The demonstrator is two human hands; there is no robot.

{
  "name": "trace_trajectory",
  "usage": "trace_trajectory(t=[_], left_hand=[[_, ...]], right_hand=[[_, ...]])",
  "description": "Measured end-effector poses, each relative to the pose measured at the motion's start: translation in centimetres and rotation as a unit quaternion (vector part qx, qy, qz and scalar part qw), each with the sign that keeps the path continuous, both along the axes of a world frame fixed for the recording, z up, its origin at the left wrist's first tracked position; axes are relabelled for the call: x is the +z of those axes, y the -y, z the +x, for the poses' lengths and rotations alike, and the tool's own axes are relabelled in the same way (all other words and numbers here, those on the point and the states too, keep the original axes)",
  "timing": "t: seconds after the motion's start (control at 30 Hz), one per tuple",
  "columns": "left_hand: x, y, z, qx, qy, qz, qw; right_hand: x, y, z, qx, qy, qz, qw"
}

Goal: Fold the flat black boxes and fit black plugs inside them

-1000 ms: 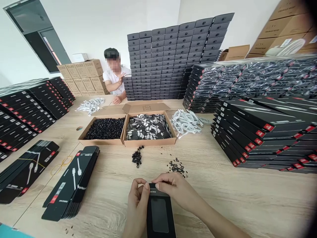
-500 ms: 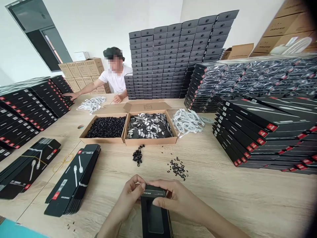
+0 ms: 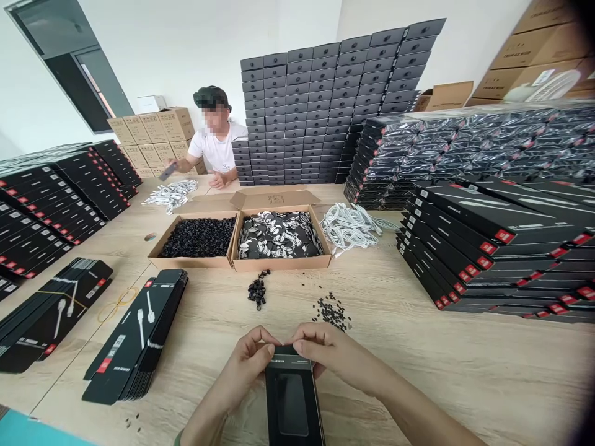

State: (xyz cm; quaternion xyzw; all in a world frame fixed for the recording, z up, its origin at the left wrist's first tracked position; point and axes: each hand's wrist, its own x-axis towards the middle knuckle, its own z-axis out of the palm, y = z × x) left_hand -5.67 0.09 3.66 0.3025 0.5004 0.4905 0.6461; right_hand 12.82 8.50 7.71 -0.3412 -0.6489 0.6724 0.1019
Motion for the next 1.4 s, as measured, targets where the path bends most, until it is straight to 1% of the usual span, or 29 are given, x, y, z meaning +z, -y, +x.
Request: trace_trajectory(t=[0.03,0.17,0.27,0.33,0.4,0.47,0.57,0.63,0.67,0.73,0.83,0.9,0.93,0.97,1.0,1.03,1.07,1.1,1.13,1.17,1.2,1.23,1.27,1.3,1.33,1.37,1.4], left_hand=[[0.0,0.0,0.0,0.002,-0.001,-0.001,1.0],[0.2,0.4,0.2,0.007,0.006,-0.01,1.0],[0.7,0.7,0.9,0.015,0.073,-0.05,0.996],[1.0,0.7,1.5,0.035,0.147,-0.099,0.984],[1.3,0.7,2.0,0.067,0.201,-0.14,0.967],[1.2,0.8,2.3,0.092,0.218,-0.167,0.957],[0.9,1.1,2.6,0.093,0.217,-0.19,0.953],[0.8,1.4,3.0,0.094,0.203,-0.165,0.96],[0.9,1.6,3.2,0.1,0.192,-0.135,0.967],[1.6,1.9,3.6,0.121,0.156,-0.05,0.979],[3.4,2.1,3.5,0.158,0.074,0.07,0.982],[4.6,1.9,2.9,0.182,0.006,0.147,0.972],[5.0,1.8,2.5,0.188,-0.032,0.193,0.962],[5.1,1.7,2.1,0.188,-0.079,0.247,0.947],[5.1,1.5,1.8,0.177,-0.14,0.311,0.923],[5.0,1.3,1.6,0.157,-0.213,0.383,0.885],[4.6,1.2,1.6,0.123,-0.292,0.451,0.834],[4.1,1.1,1.7,0.087,-0.364,0.502,0.78],[3.5,1.0,2.0,0.068,-0.416,0.53,0.736],[2.8,0.9,2.4,0.076,-0.442,0.533,0.717],[2.1,0.9,2.8,0.113,-0.438,0.512,0.73],[1.4,0.9,3.2,0.174,-0.398,0.468,0.769],[0.7,0.9,3.4,0.243,-0.336,0.41,0.812],[0.2,0.8,3.5,0.301,-0.267,0.35,0.846],[-0.2,0.6,3.5,0.337,-0.2,0.295,0.871],[-0.4,0.4,3.4,0.353,-0.132,0.243,0.894],[-0.5,0.2,3.4,0.348,-0.064,0.195,0.915]], right_hand=[[0.1,-0.1,0.0,0.004,0.002,0.012,1.0],[0.6,0.2,0.5,0.027,-0.003,0.128,0.991],[1.1,0.7,1.2,0.054,0.0,0.159,0.986],[1.3,1.0,1.6,0.068,0.018,0.19,0.979],[1.4,1.3,1.7,0.078,0.029,0.229,0.97],[1.3,1.5,1.7,0.087,0.033,0.257,0.962],[0.8,1.8,1.5,0.087,0.023,0.261,0.961],[0.4,1.9,1.4,0.069,0.007,0.237,0.969],[0.3,1.9,1.4,0.053,-0.004,0.223,0.973],[0.5,1.9,1.5,0.003,-0.02,0.197,0.98],[1.9,2.1,1.7,-0.098,-0.032,0.184,0.977],[3.2,2.4,1.9,-0.18,-0.034,0.194,0.964],[3.7,2.7,2.0,-0.214,-0.035,0.194,0.957],[4.1,3.0,2.1,-0.231,-0.036,0.181,0.955],[4.3,3.4,2.1,-0.23,-0.04,0.155,0.96],[4.3,3.7,2.0,-0.214,-0.048,0.12,0.968],[4.1,4.1,1.8,-0.193,-0.06,0.083,0.976],[3.7,4.4,1.6,-0.18,-0.074,0.049,0.98],[3.2,4.6,1.3,-0.179,-0.089,0.024,0.979],[2.7,4.8,1.0,-0.193,-0.102,0.008,0.976],[2.1,4.9,0.8,-0.217,-0.111,-0.001,0.97],[1.6,5.0,0.7,-0.24,-0.117,-0.006,0.964],[1.2,5.0,0.6,-0.26,-0.122,-0.008,0.958],[0.8,5.0,0.6,-0.275,-0.126,-0.006,0.953],[0.4,5.1,0.6,-0.285,-0.128,-0.003,0.95],[0.1,5.1,0.6,-0.291,-0.131,0.001,0.948],[-0.2,5.1,0.7,-0.29,-0.134,0.005,0.947]])
